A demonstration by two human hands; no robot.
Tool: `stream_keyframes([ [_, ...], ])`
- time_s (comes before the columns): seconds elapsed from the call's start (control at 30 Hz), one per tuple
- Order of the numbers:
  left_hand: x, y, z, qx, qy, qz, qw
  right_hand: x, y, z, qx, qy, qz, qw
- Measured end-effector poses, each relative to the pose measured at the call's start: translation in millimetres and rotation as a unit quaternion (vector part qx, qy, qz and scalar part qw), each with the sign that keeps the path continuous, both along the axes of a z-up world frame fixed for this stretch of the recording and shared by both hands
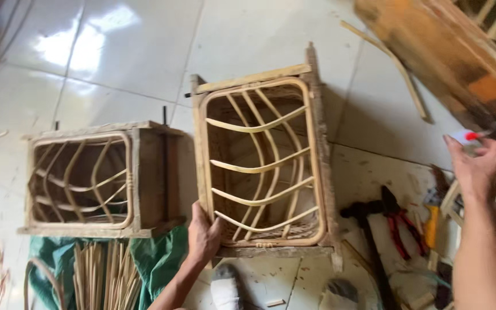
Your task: The person assembles a rectangular bamboo basket frame by inserting curved bamboo strips into a wooden mold. They use a hammer to tap the strips into place, pliers to trim excess material, and a glue bottle to apply adhesive along the frame edges.
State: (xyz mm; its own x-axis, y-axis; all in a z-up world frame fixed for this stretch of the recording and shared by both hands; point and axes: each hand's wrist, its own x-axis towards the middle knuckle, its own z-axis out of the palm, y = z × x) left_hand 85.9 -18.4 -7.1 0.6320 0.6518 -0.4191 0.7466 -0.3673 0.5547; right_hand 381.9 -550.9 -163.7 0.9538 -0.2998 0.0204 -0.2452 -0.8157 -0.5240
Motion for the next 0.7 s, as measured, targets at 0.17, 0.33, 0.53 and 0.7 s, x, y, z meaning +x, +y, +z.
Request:
stream_keyframes([
  [0.17, 5.4, -2.8, 7.9, -0.004, -0.033, -0.006, 0.999, 24.3, -19.9, -48.0, -0.009, -0.030, 0.023, 0.999],
  [0.33, 6.2, -3.8, 9.0, -0.049, -0.064, 0.025, 0.996, 15.8, 22.0, 0.1, 0.083, -0.098, 0.082, 0.988],
  [0.53, 4.9, -0.8, 15.4, -0.062, -0.013, -0.004, 0.998, -22.7, 132.9, 138.4, 0.233, -0.102, 0.243, 0.936],
  [0.7, -11.8, 6.2, 28.4, -0.078, -0.068, -0.045, 0.994, -37.1, 215.5, 212.0, 0.009, -0.142, 0.473, 0.869],
])
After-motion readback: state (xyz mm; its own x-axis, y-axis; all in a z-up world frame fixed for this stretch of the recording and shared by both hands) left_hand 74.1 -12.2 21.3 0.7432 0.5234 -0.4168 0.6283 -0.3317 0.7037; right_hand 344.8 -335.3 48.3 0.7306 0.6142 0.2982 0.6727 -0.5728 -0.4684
